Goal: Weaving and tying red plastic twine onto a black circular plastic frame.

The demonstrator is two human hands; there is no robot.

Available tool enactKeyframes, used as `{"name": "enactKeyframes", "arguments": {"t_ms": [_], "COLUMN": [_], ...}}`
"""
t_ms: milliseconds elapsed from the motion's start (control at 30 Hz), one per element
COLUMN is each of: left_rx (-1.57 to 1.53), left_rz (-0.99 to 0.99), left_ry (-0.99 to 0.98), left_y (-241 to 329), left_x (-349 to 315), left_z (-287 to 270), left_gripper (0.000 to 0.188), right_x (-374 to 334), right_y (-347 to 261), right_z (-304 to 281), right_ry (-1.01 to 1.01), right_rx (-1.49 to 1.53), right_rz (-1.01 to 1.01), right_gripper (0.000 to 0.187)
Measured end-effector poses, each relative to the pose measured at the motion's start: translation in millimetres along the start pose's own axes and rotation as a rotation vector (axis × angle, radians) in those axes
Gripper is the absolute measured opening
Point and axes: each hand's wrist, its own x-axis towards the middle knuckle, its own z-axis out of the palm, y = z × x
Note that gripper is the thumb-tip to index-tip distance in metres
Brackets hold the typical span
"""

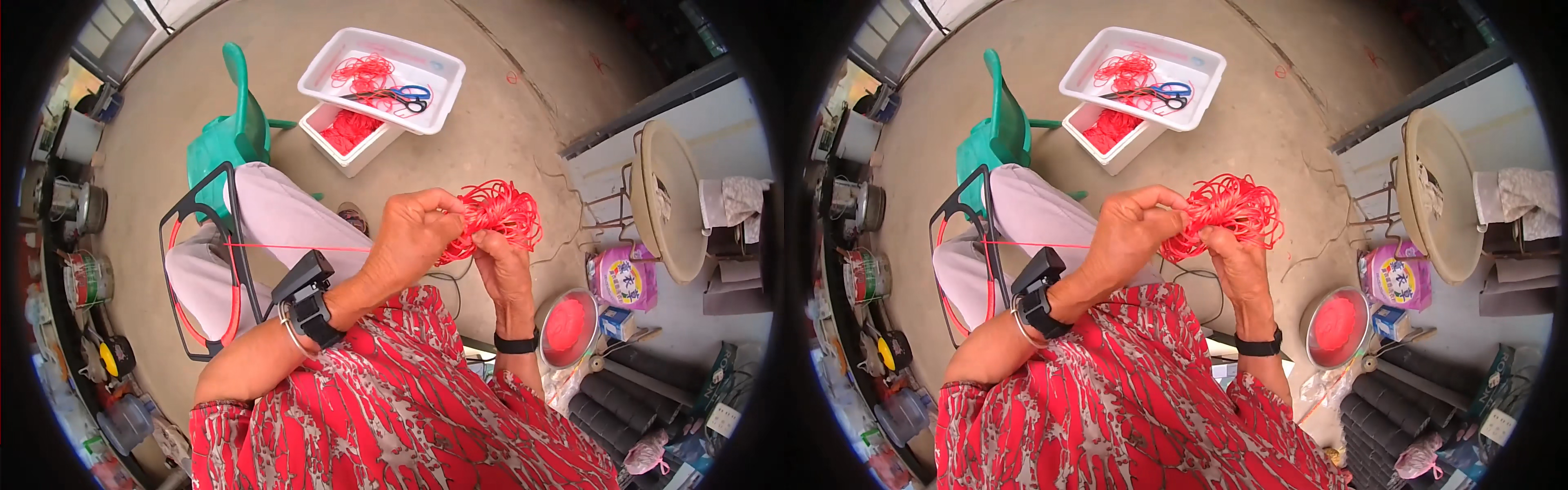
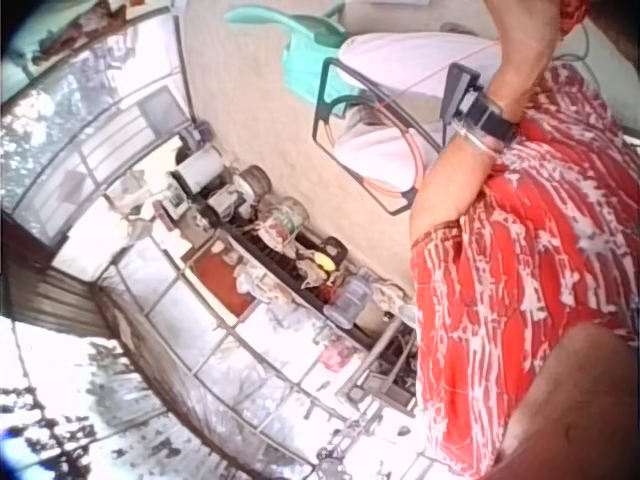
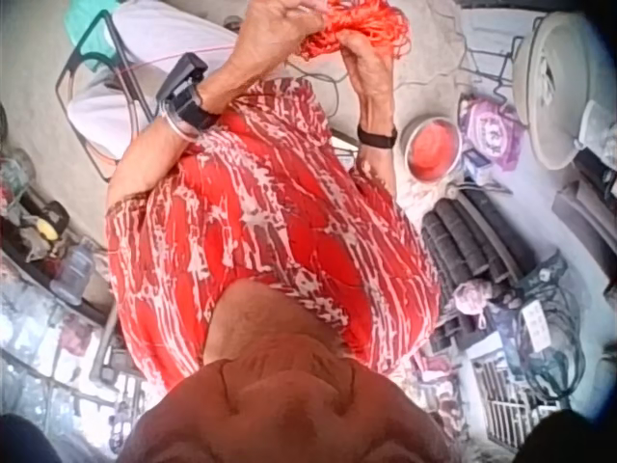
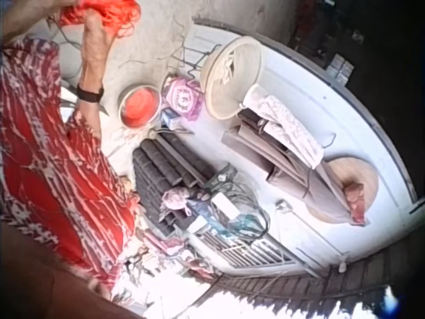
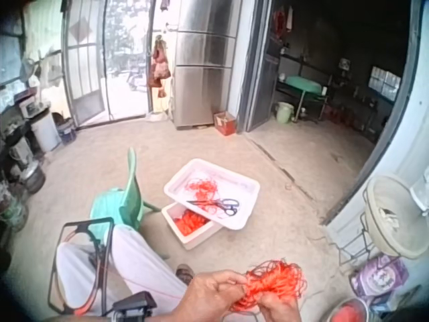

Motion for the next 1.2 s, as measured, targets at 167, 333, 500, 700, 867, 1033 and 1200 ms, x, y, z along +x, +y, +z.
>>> {"name": "enactKeyframes", "arguments": {"t_ms": [167,333,500,700,867,1033,1200], "left_rx": [-0.184,-0.171,-0.236,-0.212,0.088,0.287,0.253], "left_rz": [-0.218,-0.260,-0.281,-0.019,0.045,0.096,0.095], "left_ry": [0.097,0.100,0.106,0.044,-0.026,-0.077,-0.079], "left_y": [5,8,13,10,-7,2,-1], "left_x": [1,1,-2,-5,0,0,2], "left_z": [-2,-1,0,-2,-1,0,-1], "left_gripper": [0.006,0.004,0.011,0.015,0.004,0.003,0.004], "right_x": [0,-1,3,4,1,-2,-2], "right_y": [8,6,7,14,11,10,14], "right_z": [-2,2,0,-12,-9,-13,-14], "right_ry": [0.065,0.014,-0.009,0.030,0.023,-0.002,0.042], "right_rx": [0.141,0.214,0.237,0.240,0.143,0.071,0.135], "right_rz": [-0.023,0.000,0.004,0.072,0.005,-0.021,0.028], "right_gripper": [0.033,0.028,0.030,0.034,0.038,0.038,0.038]}}
